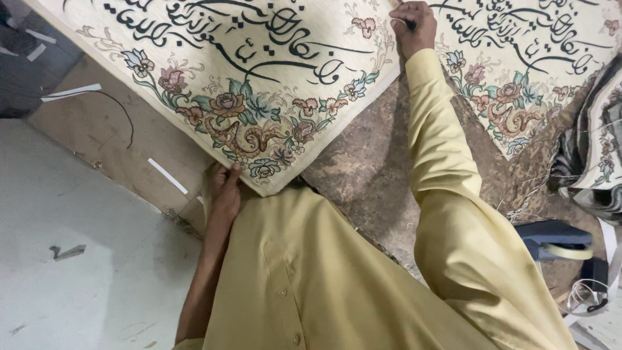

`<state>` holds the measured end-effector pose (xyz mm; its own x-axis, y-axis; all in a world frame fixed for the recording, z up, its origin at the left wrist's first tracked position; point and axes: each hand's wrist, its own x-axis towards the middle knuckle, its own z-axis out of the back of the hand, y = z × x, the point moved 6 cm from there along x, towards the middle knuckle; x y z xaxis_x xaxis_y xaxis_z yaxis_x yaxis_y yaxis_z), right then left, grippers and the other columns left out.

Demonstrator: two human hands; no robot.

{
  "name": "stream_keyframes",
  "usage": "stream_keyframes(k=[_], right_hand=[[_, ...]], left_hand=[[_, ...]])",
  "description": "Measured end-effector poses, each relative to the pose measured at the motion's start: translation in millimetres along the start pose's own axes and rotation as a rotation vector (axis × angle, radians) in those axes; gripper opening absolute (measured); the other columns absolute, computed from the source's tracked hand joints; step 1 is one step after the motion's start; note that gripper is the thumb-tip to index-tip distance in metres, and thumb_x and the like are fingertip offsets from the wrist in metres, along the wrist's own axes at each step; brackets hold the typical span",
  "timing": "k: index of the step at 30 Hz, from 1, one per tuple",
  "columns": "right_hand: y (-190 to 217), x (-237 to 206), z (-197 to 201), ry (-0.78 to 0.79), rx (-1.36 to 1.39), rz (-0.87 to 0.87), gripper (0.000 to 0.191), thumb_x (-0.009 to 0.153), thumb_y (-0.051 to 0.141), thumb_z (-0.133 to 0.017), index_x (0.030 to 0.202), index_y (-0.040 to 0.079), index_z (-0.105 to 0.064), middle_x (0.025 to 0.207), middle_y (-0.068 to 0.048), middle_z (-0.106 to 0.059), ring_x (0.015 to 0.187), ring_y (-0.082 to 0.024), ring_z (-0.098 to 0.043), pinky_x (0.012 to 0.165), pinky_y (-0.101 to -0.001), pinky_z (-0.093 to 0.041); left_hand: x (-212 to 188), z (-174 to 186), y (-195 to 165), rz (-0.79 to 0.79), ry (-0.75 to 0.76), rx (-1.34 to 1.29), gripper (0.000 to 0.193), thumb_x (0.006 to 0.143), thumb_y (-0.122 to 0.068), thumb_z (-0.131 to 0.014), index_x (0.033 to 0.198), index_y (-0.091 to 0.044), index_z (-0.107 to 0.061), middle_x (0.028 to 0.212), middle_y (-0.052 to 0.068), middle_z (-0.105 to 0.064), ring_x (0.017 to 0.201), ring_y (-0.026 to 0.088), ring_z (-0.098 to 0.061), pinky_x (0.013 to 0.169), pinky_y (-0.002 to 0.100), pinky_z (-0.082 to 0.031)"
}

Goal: The person positions a large printed fabric panel on a work surface, smooths it flat, then uses a utility knife to trim the edges. The person repeatedly aligns and cuts along the panel's borders, removing excess material.

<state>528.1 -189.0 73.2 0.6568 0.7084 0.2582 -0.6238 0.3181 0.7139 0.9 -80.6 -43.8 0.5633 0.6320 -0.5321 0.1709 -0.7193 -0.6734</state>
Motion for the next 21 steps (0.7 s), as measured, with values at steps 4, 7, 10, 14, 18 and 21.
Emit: stream_keyframes(k=[4,7,10,14,18,21], right_hand=[[-9,-5,6,0.077,0.13,-0.106,0.025,0.09,-0.005,-0.079,0.113,0.004,-0.074,0.116,-0.006,-0.076,0.106,-0.02,-0.075,0.093,-0.0305,-0.059],[-6,-6,10,0.088,0.07,0.012,0.024,0.089,-0.009,-0.08,0.11,0.003,-0.079,0.121,-0.008,-0.075,0.109,-0.023,-0.073,0.095,-0.0322,-0.06],[-6,-5,10,0.06,0.069,0.091,0.024,0.087,-0.013,-0.08,0.107,0.001,-0.082,0.122,-0.011,-0.075,0.11,-0.025,-0.073,0.096,-0.0343,-0.06],[-8,-1,8,0.034,0.013,0.107,0.026,0.088,-0.015,-0.079,0.107,0.001,-0.083,0.12,-0.009,-0.079,0.108,-0.024,-0.076,0.096,-0.0336,-0.061],[-9,3,10,0.078,0.058,0.092,0.026,0.085,-0.014,-0.083,0.107,0.0,-0.082,0.12,-0.01,-0.078,0.106,-0.024,-0.075,0.093,-0.0331,-0.06],[-3,4,9,0.097,0.017,0.146,0.026,0.084,-0.015,-0.083,0.106,-0.001,-0.082,0.119,-0.011,-0.077,0.104,-0.023,-0.074,0.091,-0.0323,-0.06]], left_hand=[[-4,1,5,0.116,-0.073,-0.02,0.029,0.098,-0.016,-0.072,0.125,-0.007,-0.065,0.119,0.001,-0.069,0.108,0.012,-0.062,0.099,0.029,-0.051],[-9,4,-1,0.12,-0.14,0.235,0.029,0.099,-0.018,-0.068,0.127,-0.008,-0.066,0.115,0.003,-0.07,0.104,0.014,-0.062,0.1,0.029,-0.052],[-9,0,-8,0.028,-0.077,0.157,0.03,0.099,-0.015,-0.07,0.127,-0.007,-0.065,0.117,0.003,-0.068,0.106,0.013,-0.06,0.098,0.03,-0.051],[-4,7,1,0.126,-0.116,0.037,0.023,0.101,-0.013,-0.068,0.123,-0.007,-0.064,0.116,0.003,-0.069,0.106,0.013,-0.062,0.097,0.031,-0.052],[-2,7,-1,0.098,-0.074,0.04,0.026,0.101,-0.013,-0.068,0.126,-0.006,-0.065,0.117,0.002,-0.069,0.106,0.012,-0.062,0.098,0.03,-0.052],[-1,3,-10,-0.007,-0.006,0.109,0.025,0.104,-0.014,-0.067,0.128,-0.003,-0.065,0.118,0.001,-0.068,0.106,0.011,-0.061,0.098,0.03,-0.051]])
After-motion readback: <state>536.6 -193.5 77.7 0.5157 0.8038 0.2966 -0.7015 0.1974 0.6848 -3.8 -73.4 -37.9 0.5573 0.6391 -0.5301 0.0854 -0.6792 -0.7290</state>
